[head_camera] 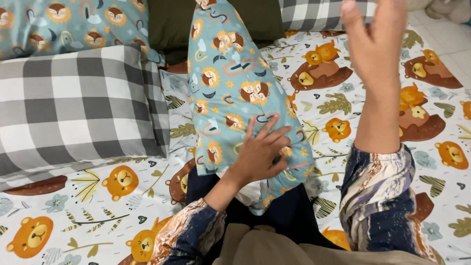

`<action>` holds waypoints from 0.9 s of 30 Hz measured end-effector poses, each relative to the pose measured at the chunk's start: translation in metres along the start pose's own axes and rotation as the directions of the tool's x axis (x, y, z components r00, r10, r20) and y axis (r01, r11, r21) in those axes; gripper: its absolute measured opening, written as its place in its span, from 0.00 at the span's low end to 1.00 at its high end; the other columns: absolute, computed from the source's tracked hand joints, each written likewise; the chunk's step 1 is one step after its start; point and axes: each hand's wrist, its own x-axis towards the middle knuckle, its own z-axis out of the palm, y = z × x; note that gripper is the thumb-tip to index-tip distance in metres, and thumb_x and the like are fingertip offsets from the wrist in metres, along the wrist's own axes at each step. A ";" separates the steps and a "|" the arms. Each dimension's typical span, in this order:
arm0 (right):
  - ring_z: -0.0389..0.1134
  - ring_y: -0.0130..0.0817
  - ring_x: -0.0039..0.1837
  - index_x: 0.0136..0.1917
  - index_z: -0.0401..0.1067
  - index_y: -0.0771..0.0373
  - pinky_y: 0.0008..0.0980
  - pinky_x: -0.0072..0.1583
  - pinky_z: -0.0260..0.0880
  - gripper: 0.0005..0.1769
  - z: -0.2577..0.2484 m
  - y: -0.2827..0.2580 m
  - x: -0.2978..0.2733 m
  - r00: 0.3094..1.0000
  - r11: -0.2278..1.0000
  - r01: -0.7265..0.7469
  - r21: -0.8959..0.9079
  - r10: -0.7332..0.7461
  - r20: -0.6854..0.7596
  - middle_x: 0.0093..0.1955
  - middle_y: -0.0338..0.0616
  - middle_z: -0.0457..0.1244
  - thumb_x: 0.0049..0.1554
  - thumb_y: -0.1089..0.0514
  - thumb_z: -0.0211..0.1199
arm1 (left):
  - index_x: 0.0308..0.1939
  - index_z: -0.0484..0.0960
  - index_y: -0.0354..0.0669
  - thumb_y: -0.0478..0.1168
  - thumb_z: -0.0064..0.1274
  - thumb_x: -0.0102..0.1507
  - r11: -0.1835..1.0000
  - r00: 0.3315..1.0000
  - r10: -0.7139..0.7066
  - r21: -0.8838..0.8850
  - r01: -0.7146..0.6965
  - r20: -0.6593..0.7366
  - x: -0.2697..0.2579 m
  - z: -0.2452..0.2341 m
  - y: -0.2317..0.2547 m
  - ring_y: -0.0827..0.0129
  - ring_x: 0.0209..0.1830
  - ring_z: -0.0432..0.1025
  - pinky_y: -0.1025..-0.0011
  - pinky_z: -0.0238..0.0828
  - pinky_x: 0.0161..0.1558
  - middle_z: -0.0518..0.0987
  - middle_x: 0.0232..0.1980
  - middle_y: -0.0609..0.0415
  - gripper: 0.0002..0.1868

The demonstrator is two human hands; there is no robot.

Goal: The person arranges multiple pillows on a bed, patting them into place and aligning them one by one.

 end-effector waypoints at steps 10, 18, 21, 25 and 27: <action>0.33 0.52 0.84 0.79 0.51 0.33 0.74 0.74 0.34 0.34 0.259 0.049 -0.131 0.410 0.966 -0.117 -0.232 0.260 0.874 0.86 0.36 0.36 0.62 0.34 0.46 | 0.47 0.78 0.45 0.53 0.52 0.66 0.988 0.975 -0.157 0.018 0.156 0.155 -0.016 0.025 -0.030 0.62 0.58 0.75 0.34 0.38 0.81 0.81 0.41 0.56 0.17; 0.46 0.49 0.85 0.82 0.55 0.49 0.69 0.79 0.34 0.33 0.178 -0.011 0.031 0.950 0.994 0.085 -0.066 -0.061 0.305 0.84 0.49 0.49 0.68 0.45 0.60 | 0.51 0.82 0.45 0.53 0.52 0.67 0.989 0.993 -0.105 -0.111 0.099 -0.055 -0.020 0.027 -0.001 0.55 0.58 0.69 0.43 0.46 0.78 0.77 0.46 0.52 0.18; 0.43 0.46 0.87 0.85 0.52 0.45 0.67 0.82 0.33 0.32 0.190 -0.008 0.045 0.996 0.994 0.063 -0.092 -0.058 0.062 0.88 0.43 0.46 0.74 0.45 0.58 | 0.50 0.83 0.45 0.54 0.53 0.66 0.995 0.995 -0.084 -0.058 0.080 -0.053 -0.021 0.029 -0.003 0.52 0.60 0.68 0.42 0.45 0.76 0.76 0.47 0.52 0.18; 0.34 0.44 0.88 0.84 0.49 0.40 0.70 0.78 0.35 0.34 0.294 0.038 -0.029 0.786 0.961 -0.072 -0.267 0.219 0.577 0.89 0.38 0.34 0.66 0.46 0.50 | 0.48 0.82 0.46 0.51 0.50 0.70 0.994 0.995 -0.101 -0.055 0.100 -0.015 -0.026 0.034 -0.006 0.56 0.59 0.69 0.42 0.46 0.79 0.76 0.48 0.53 0.15; 0.24 0.50 0.86 0.84 0.43 0.37 0.68 0.78 0.31 0.36 0.331 0.060 -0.090 0.527 0.957 0.091 -0.276 0.189 0.829 0.88 0.37 0.23 0.66 0.42 0.46 | 0.49 0.82 0.46 0.48 0.48 0.71 0.992 0.996 -0.088 -0.087 0.086 -0.016 -0.023 0.036 -0.014 0.55 0.56 0.68 0.41 0.45 0.74 0.77 0.50 0.53 0.13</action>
